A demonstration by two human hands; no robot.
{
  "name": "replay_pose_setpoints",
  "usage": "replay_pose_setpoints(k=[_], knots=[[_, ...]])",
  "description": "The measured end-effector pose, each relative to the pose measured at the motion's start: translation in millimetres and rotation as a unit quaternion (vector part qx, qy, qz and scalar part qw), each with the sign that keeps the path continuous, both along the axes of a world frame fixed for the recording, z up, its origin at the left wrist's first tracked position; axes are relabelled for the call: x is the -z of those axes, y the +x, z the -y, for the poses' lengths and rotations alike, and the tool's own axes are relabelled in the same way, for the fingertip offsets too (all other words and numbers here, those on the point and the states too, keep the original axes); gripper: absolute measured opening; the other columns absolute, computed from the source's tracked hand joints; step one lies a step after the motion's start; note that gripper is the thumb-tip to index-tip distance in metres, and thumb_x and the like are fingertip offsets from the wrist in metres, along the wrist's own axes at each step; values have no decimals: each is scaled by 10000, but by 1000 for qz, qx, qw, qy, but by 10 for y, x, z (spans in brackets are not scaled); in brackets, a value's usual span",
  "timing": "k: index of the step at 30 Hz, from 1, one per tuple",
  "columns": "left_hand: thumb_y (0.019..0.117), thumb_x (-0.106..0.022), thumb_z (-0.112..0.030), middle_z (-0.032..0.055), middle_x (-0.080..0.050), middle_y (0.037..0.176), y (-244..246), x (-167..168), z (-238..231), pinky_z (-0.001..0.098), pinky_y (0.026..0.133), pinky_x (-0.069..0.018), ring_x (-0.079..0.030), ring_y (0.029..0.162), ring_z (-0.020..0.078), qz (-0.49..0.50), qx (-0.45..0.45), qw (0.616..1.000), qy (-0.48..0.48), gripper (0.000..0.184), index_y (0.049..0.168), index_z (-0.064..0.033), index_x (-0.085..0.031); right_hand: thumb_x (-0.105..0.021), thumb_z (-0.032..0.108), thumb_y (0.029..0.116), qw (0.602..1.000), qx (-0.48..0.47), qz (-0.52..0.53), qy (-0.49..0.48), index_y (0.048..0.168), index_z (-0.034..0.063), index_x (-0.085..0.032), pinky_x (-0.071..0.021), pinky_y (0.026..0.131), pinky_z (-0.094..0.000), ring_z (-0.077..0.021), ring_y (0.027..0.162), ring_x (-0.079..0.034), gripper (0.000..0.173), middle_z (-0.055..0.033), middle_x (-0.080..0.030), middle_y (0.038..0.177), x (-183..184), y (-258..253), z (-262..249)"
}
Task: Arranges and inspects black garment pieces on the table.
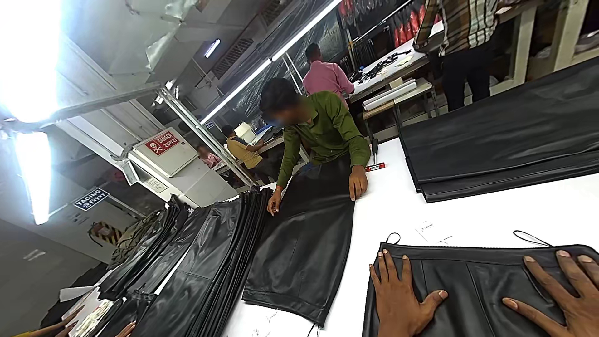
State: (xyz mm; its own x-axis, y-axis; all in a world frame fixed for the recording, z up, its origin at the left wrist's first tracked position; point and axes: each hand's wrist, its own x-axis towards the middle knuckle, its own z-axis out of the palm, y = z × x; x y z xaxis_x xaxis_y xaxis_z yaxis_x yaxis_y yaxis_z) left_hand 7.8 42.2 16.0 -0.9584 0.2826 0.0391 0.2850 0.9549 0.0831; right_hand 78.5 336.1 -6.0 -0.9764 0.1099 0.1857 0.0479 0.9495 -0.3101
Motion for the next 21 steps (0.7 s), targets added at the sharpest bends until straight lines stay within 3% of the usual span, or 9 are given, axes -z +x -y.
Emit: replay_pose_setpoints(k=[21], knots=[[833, -220, -932, 179, -181, 1702, -7, 29, 1, 651, 1243, -67, -139, 1580, 372, -1, 2, 1000, 5, 1054, 1616, -236, -341, -272, 972, 782, 1000, 0, -21, 16, 1613, 145, -347, -79, 1180, -759, -505, 1543, -170, 1175, -321, -239, 1642, 183, -40, -65]])
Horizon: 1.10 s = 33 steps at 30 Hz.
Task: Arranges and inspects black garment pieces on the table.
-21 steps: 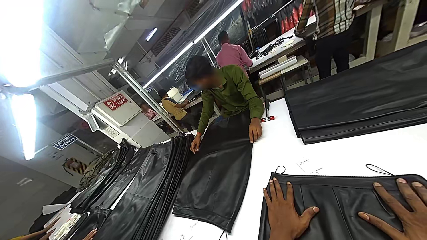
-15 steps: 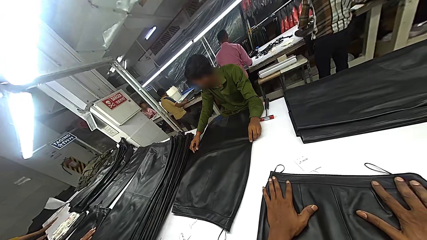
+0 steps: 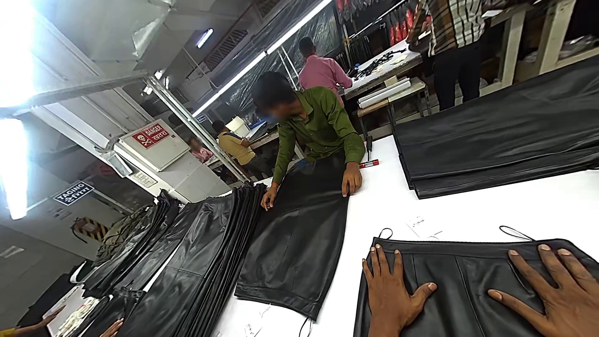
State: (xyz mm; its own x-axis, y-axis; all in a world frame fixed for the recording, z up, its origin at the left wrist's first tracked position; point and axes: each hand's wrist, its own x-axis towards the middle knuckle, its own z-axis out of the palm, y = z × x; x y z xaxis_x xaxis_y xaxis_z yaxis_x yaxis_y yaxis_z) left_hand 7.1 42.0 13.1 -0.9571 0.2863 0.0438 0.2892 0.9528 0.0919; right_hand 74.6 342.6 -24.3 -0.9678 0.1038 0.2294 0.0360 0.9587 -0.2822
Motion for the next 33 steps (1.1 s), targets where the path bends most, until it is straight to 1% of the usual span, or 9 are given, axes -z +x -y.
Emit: replay_pose_setpoints(k=[4, 8, 12, 15, 19, 23, 27, 33], knots=[[837, -214, -929, 187, -184, 1700, -3, -9, 1, 651, 1241, -74, -146, 1578, 374, 0, -1, 1000, -3, 1052, 1615, -233, -345, -273, 973, 782, 1000, -1, 3, -1, 1613, 144, -348, -75, 1179, -761, -505, 1545, -163, 1176, -319, -231, 1646, -11, -10, 6], [837, -210, -928, 188, -166, 1704, -17, -38, -6, 649, 1243, -61, -124, 1582, 371, 11, 0, 1000, -7, 1053, 1621, -235, -327, -268, 973, 782, 1000, -1, -5, 0, 1615, 144, -342, -71, 1182, -757, -504, 1546, -158, 1178, -318, -232, 1647, -1, -23, 1], [838, -217, -927, 188, -188, 1698, -27, -17, -4, 654, 1241, -74, -149, 1578, 371, -2, 2, 1000, 3, 1048, 1613, -233, -350, -286, 969, 786, 1000, -3, 2, -3, 1617, 148, -337, -67, 1179, -757, -495, 1551, -146, 1170, -323, -219, 1648, -18, -31, -4], [833, -213, -932, 189, -186, 1699, -13, -12, 3, 652, 1242, -72, -149, 1577, 375, -3, 2, 1000, 1, 1057, 1615, -232, -344, -283, 971, 785, 1000, -5, 10, -1, 1619, 146, -331, -70, 1178, -761, -498, 1551, -142, 1175, -323, -216, 1649, -13, -21, -6], [833, -216, -932, 191, -197, 1695, -9, 6, 5, 649, 1242, -75, -156, 1576, 373, -6, 1, 1000, 4, 1054, 1610, -233, -356, -280, 971, 785, 1000, -3, 1, -1, 1620, 148, -330, -69, 1180, -757, -500, 1549, -151, 1174, -323, -222, 1647, 11, -20, -9], [836, -215, -929, 186, -181, 1701, 5, -6, 0, 646, 1244, -65, -142, 1579, 371, 1, -2, 1000, 0, 1050, 1614, -235, -347, -278, 967, 789, 1000, -4, 3, 2, 1624, 148, -319, -69, 1184, -753, -498, 1550, -148, 1171, -321, -218, 1650, -2, -2, -4], [836, -217, -928, 185, -194, 1698, -3, 10, 6, 652, 1241, -71, -147, 1578, 372, -5, 0, 1000, 4, 1044, 1613, -242, -348, -281, 969, 785, 1000, -2, -7, 0, 1615, 153, -345, -76, 1179, -758, -502, 1546, -156, 1165, -320, -229, 1646, 30, -12, -4], [840, -211, -925, 187, -182, 1700, 1, 1, -2, 652, 1241, -65, -140, 1579, 375, 0, 0, 1000, 1, 1042, 1616, -241, -341, -276, 965, 791, 1000, -5, -4, 5, 1613, 143, -348, -78, 1178, -759, -500, 1545, -170, 1165, -324, -237, 1642, -24, 3, 5]])
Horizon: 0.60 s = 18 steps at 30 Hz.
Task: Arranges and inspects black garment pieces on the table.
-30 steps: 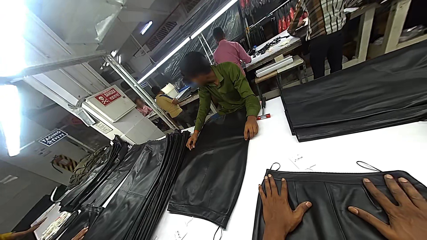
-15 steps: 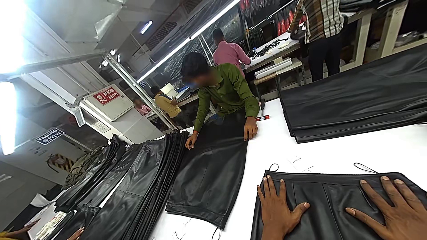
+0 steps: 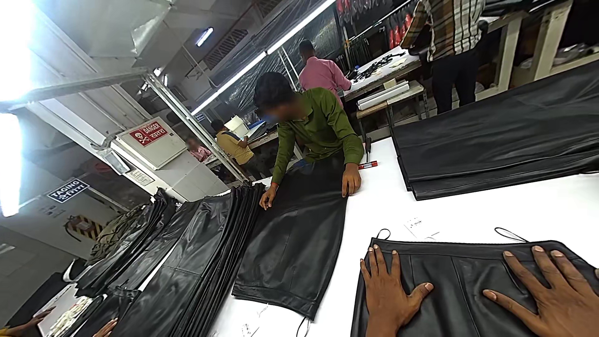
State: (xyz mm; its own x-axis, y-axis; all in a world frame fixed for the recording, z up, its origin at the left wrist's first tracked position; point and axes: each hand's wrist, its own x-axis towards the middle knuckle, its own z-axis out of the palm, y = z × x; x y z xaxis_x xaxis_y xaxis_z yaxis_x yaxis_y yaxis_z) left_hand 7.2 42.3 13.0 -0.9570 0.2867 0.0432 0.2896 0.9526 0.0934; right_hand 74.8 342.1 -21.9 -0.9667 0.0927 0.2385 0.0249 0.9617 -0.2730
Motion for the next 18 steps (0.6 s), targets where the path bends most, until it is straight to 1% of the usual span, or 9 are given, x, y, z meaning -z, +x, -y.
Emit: replay_pose_setpoints(k=[4, 7, 10, 13, 18], knots=[[837, -202, -929, 185, -177, 1702, 0, -3, -6, 654, 1240, -64, -131, 1581, 375, 3, 0, 1000, -3, 1050, 1620, -241, -329, -253, 974, 784, 1000, 5, -1, 9, 1607, 142, -361, -89, 1180, -752, -490, 1540, -202, 1175, -317, -261, 1636, -52, 16, 12], [839, -202, -927, 178, -169, 1705, -7, -14, -8, 651, 1243, -54, -125, 1582, 374, 7, -1, 1000, -4, 1048, 1625, -243, -316, -239, 977, 782, 1000, 6, 3, 17, 1607, 152, -364, -93, 1175, -757, -490, 1539, -206, 1173, -317, -262, 1636, -56, 9, 6], [840, -186, -927, 192, -160, 1704, -13, -24, -2, 660, 1239, -53, -116, 1582, 382, 14, -1, 1000, -12, 1051, 1630, -242, -301, -199, 981, 779, 999, 12, -2, 37, 1605, 171, -373, -123, 1175, -747, -482, 1534, -232, 1170, -295, -281, 1638, -47, 0, 9], [836, -183, -931, 198, -181, 1698, -13, 0, -8, 669, 1235, -62, -124, 1580, 385, 2, -2, 1000, -9, 1060, 1628, -238, -307, -156, 999, 756, 998, 27, -10, 54, 1595, 210, -400, -150, 1175, -735, -472, 1524, -269, 1177, -255, -318, 1638, -24, -6, 16], [831, -184, -934, 199, -177, 1699, -23, 17, -24, 662, 1234, -63, -125, 1580, 385, -2, -1, 1000, 0, 1063, 1627, -240, -310, -147, 1000, 755, 997, 37, -17, 70, 1589, 213, -412, -160, 1164, -746, -475, 1515, -289, 1177, -254, -327, 1634, -15, -20, 14]])
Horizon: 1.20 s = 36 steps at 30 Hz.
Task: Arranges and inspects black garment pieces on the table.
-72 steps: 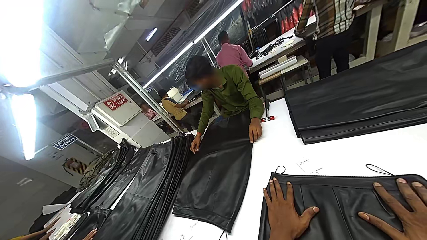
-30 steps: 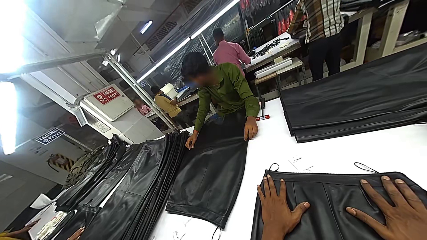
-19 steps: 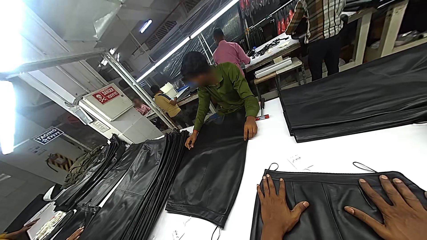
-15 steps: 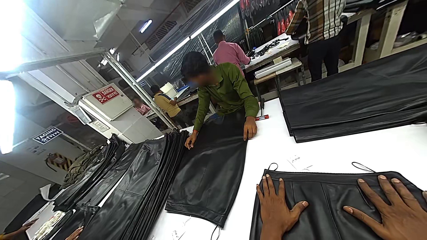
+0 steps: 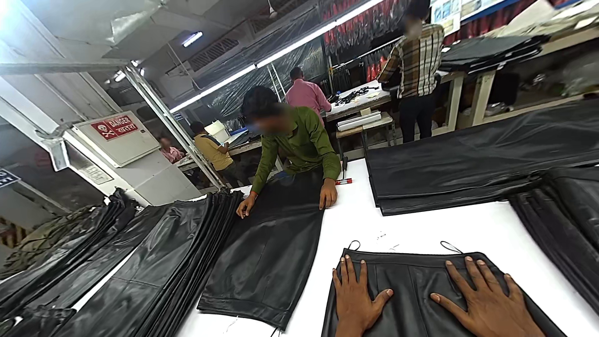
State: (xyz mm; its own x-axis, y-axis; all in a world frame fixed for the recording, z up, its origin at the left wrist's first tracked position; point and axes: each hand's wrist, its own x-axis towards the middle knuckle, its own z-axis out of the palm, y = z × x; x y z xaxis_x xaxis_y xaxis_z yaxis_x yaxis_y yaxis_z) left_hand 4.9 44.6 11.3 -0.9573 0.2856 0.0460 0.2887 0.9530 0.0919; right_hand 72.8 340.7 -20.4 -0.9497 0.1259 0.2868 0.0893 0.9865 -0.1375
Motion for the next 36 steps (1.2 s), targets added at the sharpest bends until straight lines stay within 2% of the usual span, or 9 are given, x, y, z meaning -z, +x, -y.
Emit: replay_pose_setpoints(k=[8, 13, 16, 20, 23, 26, 30, 33, 36], knots=[[825, -202, -939, 193, -141, 1707, -9, 16, -11, 672, 1230, -44, -101, 1583, 385, 18, -7, 1000, 14, 1071, 1634, -241, -285, -206, 953, 819, 999, -8, 32, -9, 1605, 215, -376, -138, 1180, -736, -478, 1526, -258, 1092, -266, -281, 1649, -42, 26, -15], [826, -202, -938, 195, -121, 1710, 17, -21, 39, 670, 1232, -40, -85, 1585, 388, 34, 13, 999, 19, 1071, 1639, -243, -267, -190, 966, 805, 998, -17, 54, 0, 1622, 228, -335, -119, 1181, -740, -471, 1540, -222, 1111, -254, -243, 1668, -26, 38, -105], [824, -223, -940, 193, -149, 1706, 33, -43, 167, 661, 1239, -61, -110, 1582, 385, 29, 34, 998, 34, 1068, 1630, -242, -298, -189, 949, 823, 996, -37, 76, 6, 1622, 249, -336, -133, 1185, -735, -452, 1548, -215, 1073, -224, -246, 1676, -124, 36, -140], [826, -221, -938, 200, -199, 1693, 30, 27, 153, 667, 1233, -91, -162, 1571, 395, -7, 42, 998, 39, 1060, 1612, -238, -350, -192, 937, 840, 981, -11, 194, -12, 1656, 273, -207, -31, 1235, -676, -377, 1592, -65, 1052, -163, -108, 1724, -414, 77, -52], [825, -213, -937, 218, -227, 1680, 6, 79, 94, 681, 1219, -106, -190, 1560, 419, -36, 44, 998, 42, 1073, 1598, -213, -384, -160, 931, 848, 974, -1, 225, -3, 1663, 277, -161, -8, 1232, -679, -374, 1594, -29, 1045, -157, -68, 1729, -481, 52, -43], [824, -201, -937, 211, -211, 1687, 21, 49, 35, 680, 1220, -84, -177, 1565, 411, -27, 36, 998, 37, 1070, 1606, -225, -364, -103, 915, 861, 969, 22, 244, 32, 1666, 269, -139, 9, 1224, -691, -376, 1594, -44, 1033, -170, -81, 1726, -532, 53, 7], [828, -190, -931, 206, -174, 1697, 6, 19, 16, 681, 1218, -58, -139, 1572, 412, -6, 28, 999, 27, 1061, 1620, -239, -328, -134, 797, 962, 970, 71, 229, 48, 1649, 184, -239, -33, 1217, -707, -421, 1572, -150, 927, -231, -187, 1691, -499, 247, 244], [828, -187, -932, 208, -164, 1699, 6, 28, 31, 678, 1219, -56, -130, 1574, 411, -4, 25, 999, 29, 1069, 1620, -229, -327, -179, 761, 988, 969, 85, 233, 8, 1646, 217, -255, -46, 1223, -693, -412, 1573, -152, 858, -212, -193, 1695, -568, 672, 437], [831, -238, -923, 247, -248, 1664, -22, 110, 71, 702, 1207, -111, -205, 1548, 450, -62, 37, 995, 73, 1068, 1575, -181, -428, -301, 763, 978, 985, 60, 162, -20, 1603, 205, -382, -125, 1195, -735, -479, 1529, -248, 842, -267, -296, 1643, -675, 1348, 608]])
